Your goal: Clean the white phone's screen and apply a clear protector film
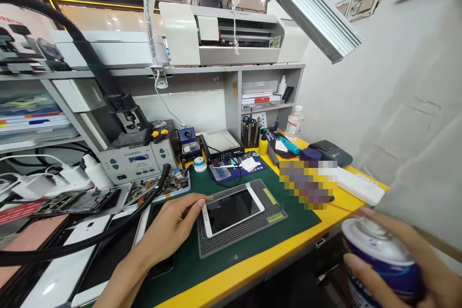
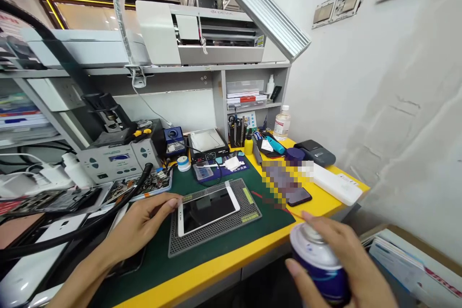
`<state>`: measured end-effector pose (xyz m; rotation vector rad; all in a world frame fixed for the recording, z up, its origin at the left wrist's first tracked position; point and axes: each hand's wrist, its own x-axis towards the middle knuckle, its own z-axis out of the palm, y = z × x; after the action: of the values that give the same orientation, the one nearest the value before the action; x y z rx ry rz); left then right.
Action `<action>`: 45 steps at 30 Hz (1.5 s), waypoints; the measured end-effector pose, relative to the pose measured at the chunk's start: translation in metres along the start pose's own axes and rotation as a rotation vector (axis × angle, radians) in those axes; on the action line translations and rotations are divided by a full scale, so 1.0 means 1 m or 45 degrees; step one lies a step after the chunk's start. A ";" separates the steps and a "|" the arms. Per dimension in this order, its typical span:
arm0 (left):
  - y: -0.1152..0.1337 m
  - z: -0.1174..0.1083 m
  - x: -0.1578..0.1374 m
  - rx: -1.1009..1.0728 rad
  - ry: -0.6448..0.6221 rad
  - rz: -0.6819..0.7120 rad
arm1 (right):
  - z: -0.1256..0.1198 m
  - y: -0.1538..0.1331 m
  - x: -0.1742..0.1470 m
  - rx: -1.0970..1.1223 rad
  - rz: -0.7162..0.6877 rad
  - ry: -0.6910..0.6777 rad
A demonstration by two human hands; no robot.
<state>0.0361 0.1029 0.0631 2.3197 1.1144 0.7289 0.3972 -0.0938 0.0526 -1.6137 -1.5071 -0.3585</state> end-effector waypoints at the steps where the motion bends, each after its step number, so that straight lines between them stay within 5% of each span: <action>1: 0.000 0.000 0.000 0.005 -0.003 0.006 | 0.008 -0.011 -0.003 0.039 -0.055 -0.056; 12: 0.001 -0.005 -0.002 0.015 -0.056 0.073 | 0.059 -0.069 -0.005 0.280 -0.061 -0.437; 45: -0.006 0.004 -0.016 0.237 -0.158 0.205 | 0.073 -0.077 -0.031 0.161 -0.120 -0.419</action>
<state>0.0270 0.0924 0.0520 2.5964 0.9857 0.5481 0.2948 -0.0694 0.0189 -1.5584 -1.8187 -0.0464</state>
